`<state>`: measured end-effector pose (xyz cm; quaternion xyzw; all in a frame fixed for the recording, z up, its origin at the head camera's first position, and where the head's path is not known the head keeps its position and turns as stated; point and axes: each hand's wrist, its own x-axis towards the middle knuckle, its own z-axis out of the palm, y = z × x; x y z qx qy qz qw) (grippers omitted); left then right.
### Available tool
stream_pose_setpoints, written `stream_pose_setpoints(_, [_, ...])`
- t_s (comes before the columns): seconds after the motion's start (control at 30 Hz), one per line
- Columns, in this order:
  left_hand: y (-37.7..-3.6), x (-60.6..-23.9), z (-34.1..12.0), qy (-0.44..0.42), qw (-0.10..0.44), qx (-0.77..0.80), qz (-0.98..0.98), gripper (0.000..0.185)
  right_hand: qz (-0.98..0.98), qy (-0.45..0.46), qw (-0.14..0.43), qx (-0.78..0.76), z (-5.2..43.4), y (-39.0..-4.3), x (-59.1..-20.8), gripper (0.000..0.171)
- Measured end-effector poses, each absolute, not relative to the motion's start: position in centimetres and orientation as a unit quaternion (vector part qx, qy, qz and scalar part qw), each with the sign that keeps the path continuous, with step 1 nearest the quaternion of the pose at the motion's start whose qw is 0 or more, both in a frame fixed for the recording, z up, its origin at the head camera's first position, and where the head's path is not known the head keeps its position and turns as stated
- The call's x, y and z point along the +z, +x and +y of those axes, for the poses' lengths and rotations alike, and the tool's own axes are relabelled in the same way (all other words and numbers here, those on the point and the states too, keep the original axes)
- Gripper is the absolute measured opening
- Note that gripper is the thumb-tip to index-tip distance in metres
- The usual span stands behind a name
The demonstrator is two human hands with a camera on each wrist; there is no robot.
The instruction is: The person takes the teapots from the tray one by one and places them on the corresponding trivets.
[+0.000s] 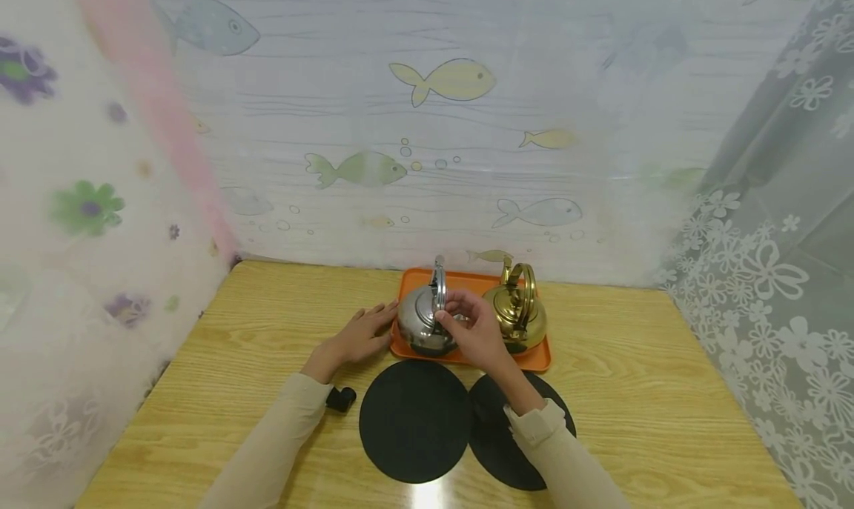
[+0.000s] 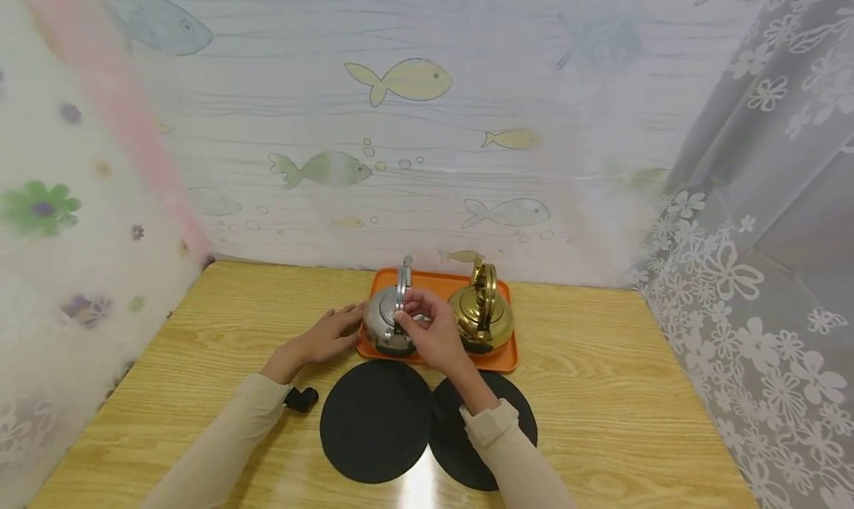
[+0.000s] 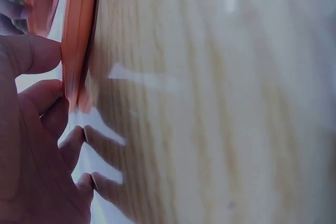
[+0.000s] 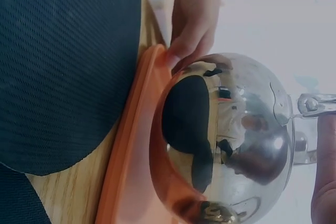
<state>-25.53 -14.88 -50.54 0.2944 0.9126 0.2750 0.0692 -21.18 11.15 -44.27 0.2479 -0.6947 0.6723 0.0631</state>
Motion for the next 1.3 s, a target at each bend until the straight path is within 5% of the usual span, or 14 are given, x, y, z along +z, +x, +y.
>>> stream_pose_setpoints(1.3, [-25.8,-50.9,-15.0,0.317,0.050,0.271,0.907,0.060,-0.673,0.297,0.056,0.675,11.5,-14.1,-43.2,0.025])
